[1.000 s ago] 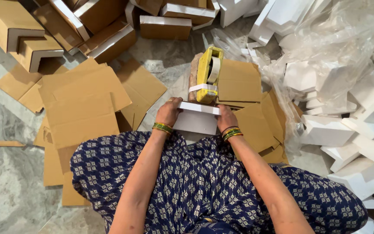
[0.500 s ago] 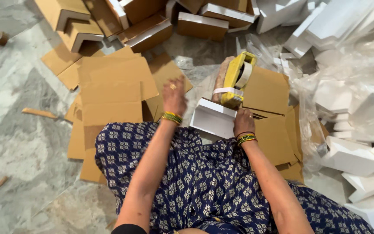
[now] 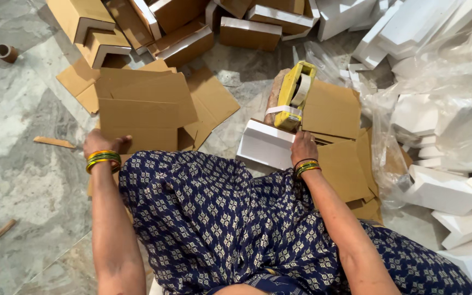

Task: The person sits on the floor and assembles small rectangular boxes by inserting white foam inserts into brown cardboard shells. They use a handheld tape dispenser to secure the seams of the boxes. The person repeatedly picks up components, assembles them, and places the finished boxes aside.

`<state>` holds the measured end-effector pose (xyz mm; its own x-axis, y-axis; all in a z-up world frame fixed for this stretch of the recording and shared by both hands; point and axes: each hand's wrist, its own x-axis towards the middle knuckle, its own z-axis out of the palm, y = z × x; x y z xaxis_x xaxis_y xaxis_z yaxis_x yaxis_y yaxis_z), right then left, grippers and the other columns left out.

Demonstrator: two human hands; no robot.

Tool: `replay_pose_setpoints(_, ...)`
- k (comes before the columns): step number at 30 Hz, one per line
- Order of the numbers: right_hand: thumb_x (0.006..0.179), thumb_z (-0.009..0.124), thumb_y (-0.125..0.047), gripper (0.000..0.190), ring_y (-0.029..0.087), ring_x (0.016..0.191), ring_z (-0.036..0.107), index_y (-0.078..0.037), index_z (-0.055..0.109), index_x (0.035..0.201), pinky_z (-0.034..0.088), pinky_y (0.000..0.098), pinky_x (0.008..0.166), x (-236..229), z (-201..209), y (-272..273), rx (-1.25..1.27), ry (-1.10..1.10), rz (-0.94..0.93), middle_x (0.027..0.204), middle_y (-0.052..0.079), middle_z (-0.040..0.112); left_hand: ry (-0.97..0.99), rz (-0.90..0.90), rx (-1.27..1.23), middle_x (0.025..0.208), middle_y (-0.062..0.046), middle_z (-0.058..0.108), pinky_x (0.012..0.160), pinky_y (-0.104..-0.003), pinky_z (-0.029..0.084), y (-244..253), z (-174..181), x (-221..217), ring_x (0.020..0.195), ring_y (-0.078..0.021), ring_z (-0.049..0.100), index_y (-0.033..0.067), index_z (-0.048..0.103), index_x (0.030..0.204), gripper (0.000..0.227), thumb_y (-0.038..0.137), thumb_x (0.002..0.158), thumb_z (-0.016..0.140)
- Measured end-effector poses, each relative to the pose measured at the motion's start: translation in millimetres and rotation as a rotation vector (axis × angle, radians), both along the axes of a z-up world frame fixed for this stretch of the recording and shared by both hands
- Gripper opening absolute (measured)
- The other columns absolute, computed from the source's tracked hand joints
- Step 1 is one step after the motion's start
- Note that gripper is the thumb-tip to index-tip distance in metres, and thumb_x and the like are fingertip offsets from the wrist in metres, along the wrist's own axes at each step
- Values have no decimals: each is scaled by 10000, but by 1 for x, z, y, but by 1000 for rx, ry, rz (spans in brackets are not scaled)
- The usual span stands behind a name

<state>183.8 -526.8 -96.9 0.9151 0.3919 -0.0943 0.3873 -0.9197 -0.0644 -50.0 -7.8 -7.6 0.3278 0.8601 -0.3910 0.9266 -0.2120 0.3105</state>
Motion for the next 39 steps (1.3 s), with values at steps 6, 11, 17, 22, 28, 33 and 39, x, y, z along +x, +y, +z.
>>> replay_pose_setpoints(6, 800, 820, -127, 634, 411, 1199, 578, 13, 511, 1336, 497, 484, 1014, 1, 12, 4, 105, 12, -51, 1269, 233, 592, -390, -73, 250, 1171, -210, 735, 892, -478, 549, -11, 41, 4, 1016, -403, 716, 114, 644, 1285, 415, 160, 881, 726)
replay_pose_setpoints(11, 739, 840, -118, 694, 426, 1203, 582, 26, 496, 1325, 491, 488, 1030, 1, 16, -7, 253, -34, -1, 1273, 262, 608, -719, -478, 288, 1152, -267, 656, 810, -499, 540, -79, 49, 55, 964, -452, 672, 1, 532, 1325, 433, 118, 927, 657)
replay_pose_setpoints(17, 707, 819, -119, 609, 473, 1143, 600, 67, 589, 1239, 481, 544, 975, -5, 2, -26, 448, -259, -61, 1183, 313, 651, -772, -575, -168, 1237, -291, 613, 925, -488, 491, -212, -71, 113, 1133, -411, 606, -41, 534, 1317, 564, 148, 859, 802)
replay_pose_setpoints(22, 1041, 687, -355, 455, 381, 885, 729, 97, 705, 1091, 558, 486, 832, -42, -29, -61, 689, 573, -499, 984, 267, 705, -718, -460, -692, 1104, -191, 741, 892, -394, 551, -280, -157, 113, 1042, -315, 696, 28, 582, 1233, 381, 136, 885, 693)
replay_pose_setpoints(28, 792, 802, -100, 389, 164, 942, 747, 30, 694, 1142, 591, 312, 845, -41, -75, -62, 1113, 508, -388, 1079, 140, 780, -629, -498, -388, 987, -168, 761, 828, -398, 559, -293, -137, 122, 924, -313, 733, 45, 673, 1065, 243, 201, 888, 733)
replay_pose_setpoints(33, 868, 819, -223, 343, 284, 924, 722, -18, 746, 1132, 558, 396, 828, -17, -84, -64, 617, 381, -424, 1037, 180, 773, -618, -492, -217, 951, -196, 735, 821, -450, 545, -294, -135, 139, 895, -374, 704, 28, 713, 956, 206, 166, 819, 781)
replay_pose_setpoints(39, 719, 930, -335, 556, 321, 950, 742, -13, 680, 1097, 582, 411, 885, 0, -96, -59, 480, 298, -609, 1011, 185, 757, -573, -420, -214, 991, -194, 715, 859, -476, 540, -295, -158, 159, 945, -391, 688, 40, 653, 1066, 271, 67, 808, 732)
